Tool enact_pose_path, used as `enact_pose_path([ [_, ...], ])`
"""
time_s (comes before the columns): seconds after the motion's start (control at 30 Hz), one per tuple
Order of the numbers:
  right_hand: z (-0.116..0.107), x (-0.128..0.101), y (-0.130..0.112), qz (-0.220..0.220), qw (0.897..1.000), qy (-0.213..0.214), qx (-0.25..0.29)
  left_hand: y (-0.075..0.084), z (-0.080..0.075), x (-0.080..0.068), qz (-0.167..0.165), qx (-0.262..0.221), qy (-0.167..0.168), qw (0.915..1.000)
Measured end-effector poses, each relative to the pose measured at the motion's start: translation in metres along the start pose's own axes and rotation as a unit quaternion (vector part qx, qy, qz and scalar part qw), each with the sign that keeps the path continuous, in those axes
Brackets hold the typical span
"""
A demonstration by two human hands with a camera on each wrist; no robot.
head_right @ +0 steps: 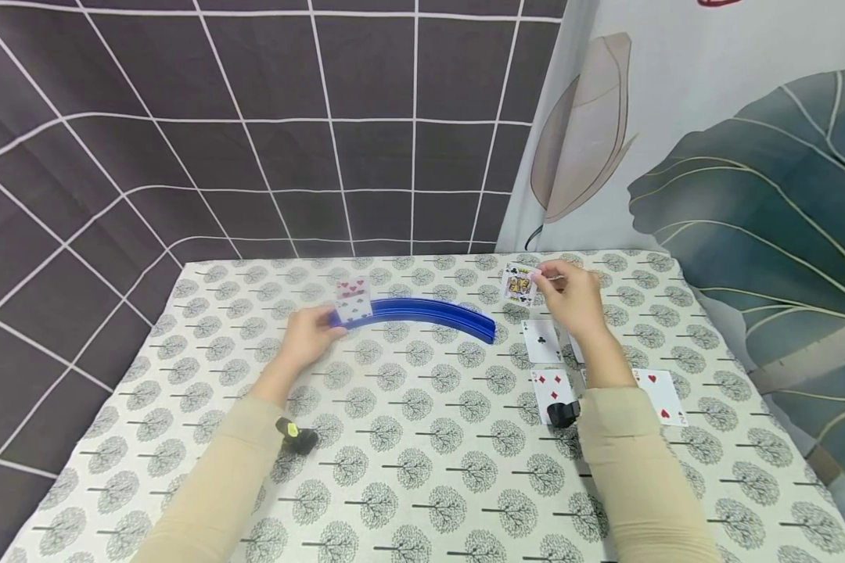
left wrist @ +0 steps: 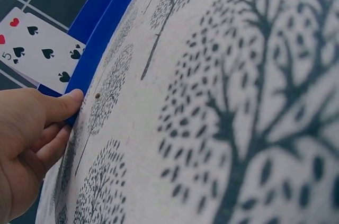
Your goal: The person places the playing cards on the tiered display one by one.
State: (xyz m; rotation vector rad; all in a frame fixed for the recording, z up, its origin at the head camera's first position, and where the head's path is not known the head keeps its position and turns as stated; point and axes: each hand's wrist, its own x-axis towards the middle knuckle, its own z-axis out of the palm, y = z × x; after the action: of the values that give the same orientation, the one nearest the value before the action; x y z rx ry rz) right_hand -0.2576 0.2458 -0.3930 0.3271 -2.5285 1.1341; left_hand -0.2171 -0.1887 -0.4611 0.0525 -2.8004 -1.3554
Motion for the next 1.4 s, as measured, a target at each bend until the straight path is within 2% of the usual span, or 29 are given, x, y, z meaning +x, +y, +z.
enact_pose_path([
  [0.73, 0.026, 0.008, -0.014, 0.001, 1.0, -0.011, 0.013, 0.0, 0.0, 0.0, 0.005, -0.004, 0.002, 1.0],
  [0.9, 0.032, 0.01, -0.018, -0.008, 0.999, -0.016, 0.034, -0.001, 0.001, 0.001, 0.002, -0.011, -0.001, 0.9999],
  [1.4, 0.048, 0.015, -0.031, -0.039, 0.999, -0.005, 0.03, -0.002, 0.0, 0.001, 0.009, -0.01, 0.0, 0.9999],
])
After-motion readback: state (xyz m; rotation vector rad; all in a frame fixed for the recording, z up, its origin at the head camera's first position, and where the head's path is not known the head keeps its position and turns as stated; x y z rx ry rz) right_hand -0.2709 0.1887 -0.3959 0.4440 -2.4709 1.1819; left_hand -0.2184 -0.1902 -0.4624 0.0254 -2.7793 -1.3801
